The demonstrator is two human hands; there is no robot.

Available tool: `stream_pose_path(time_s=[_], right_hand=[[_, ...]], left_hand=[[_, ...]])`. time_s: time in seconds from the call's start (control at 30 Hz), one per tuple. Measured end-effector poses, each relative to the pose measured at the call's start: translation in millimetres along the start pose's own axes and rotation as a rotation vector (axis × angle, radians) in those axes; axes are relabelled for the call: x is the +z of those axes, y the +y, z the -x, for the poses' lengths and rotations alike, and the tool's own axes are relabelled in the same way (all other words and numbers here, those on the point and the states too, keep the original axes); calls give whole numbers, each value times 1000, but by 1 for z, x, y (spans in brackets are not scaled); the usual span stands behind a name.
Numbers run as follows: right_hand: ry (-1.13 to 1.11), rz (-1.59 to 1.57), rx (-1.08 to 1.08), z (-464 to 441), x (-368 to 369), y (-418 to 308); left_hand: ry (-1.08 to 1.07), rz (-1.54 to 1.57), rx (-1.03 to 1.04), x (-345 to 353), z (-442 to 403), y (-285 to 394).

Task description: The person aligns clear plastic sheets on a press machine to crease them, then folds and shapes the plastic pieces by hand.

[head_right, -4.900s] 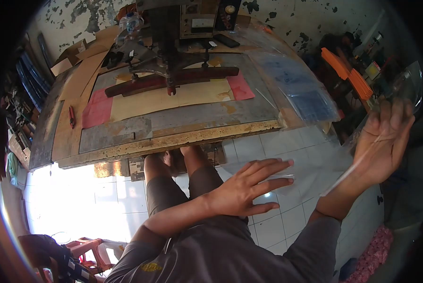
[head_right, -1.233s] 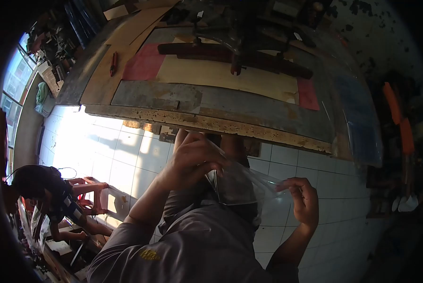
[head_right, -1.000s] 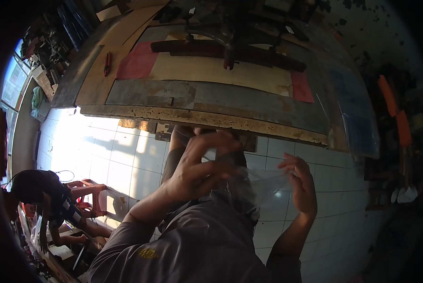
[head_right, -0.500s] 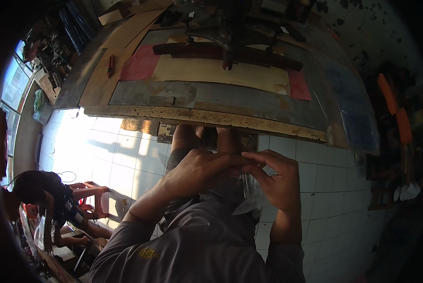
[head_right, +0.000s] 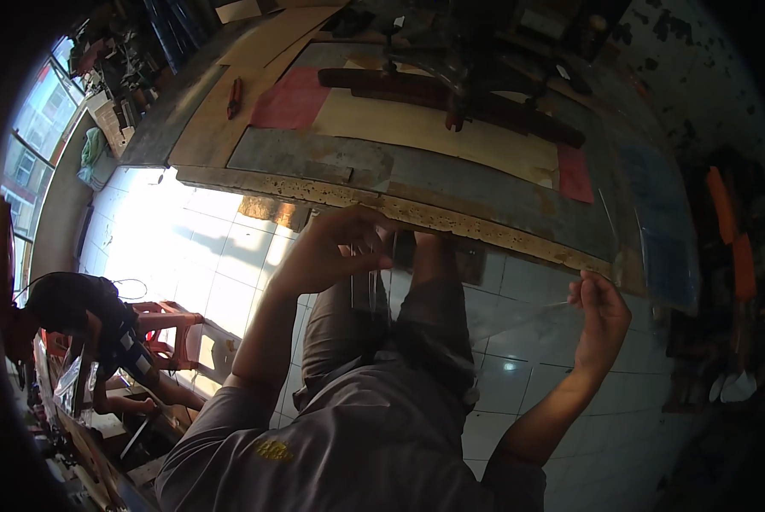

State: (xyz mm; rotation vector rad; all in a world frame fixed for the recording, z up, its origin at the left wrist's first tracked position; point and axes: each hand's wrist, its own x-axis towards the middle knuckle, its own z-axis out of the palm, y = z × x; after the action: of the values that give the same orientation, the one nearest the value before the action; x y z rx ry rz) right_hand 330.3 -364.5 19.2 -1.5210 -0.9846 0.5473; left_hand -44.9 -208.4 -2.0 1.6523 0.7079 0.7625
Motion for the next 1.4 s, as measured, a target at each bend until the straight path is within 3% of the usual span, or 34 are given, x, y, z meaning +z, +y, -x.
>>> stream_pose_path(time_s=[0.2,0.8,0.9,1.03,1.1,1.17,1.23,1.33,1.37,1.4], right_hand=[[7,-24,27,-4,-1,15],[-60,-21,15,5,3,5],[-81,-121,25,7,-2,1],[50,-345,18,13,-8,-17],[148,-464,1,15,-13,-24],[291,-599,-10,17,-13,-36],[336,-749,-38,20,-24,-40],[-4,-956,-183,27,-47,-51],[-43,-1050,-224,28,-54,-50],[-36,-1082,-237,31,-56,-51]], left_hand=[[92,148,-51,6,-1,8],[181,-91,47,-4,-4,1],[202,-2,-207,-6,-6,14],[773,-642,475,29,-11,6],[708,-511,637,60,10,5],[206,-313,894,78,26,-1],[-197,-354,876,101,32,17],[-542,-132,464,125,39,6],[-662,-211,276,127,42,1],[-664,-287,257,132,43,-8]])
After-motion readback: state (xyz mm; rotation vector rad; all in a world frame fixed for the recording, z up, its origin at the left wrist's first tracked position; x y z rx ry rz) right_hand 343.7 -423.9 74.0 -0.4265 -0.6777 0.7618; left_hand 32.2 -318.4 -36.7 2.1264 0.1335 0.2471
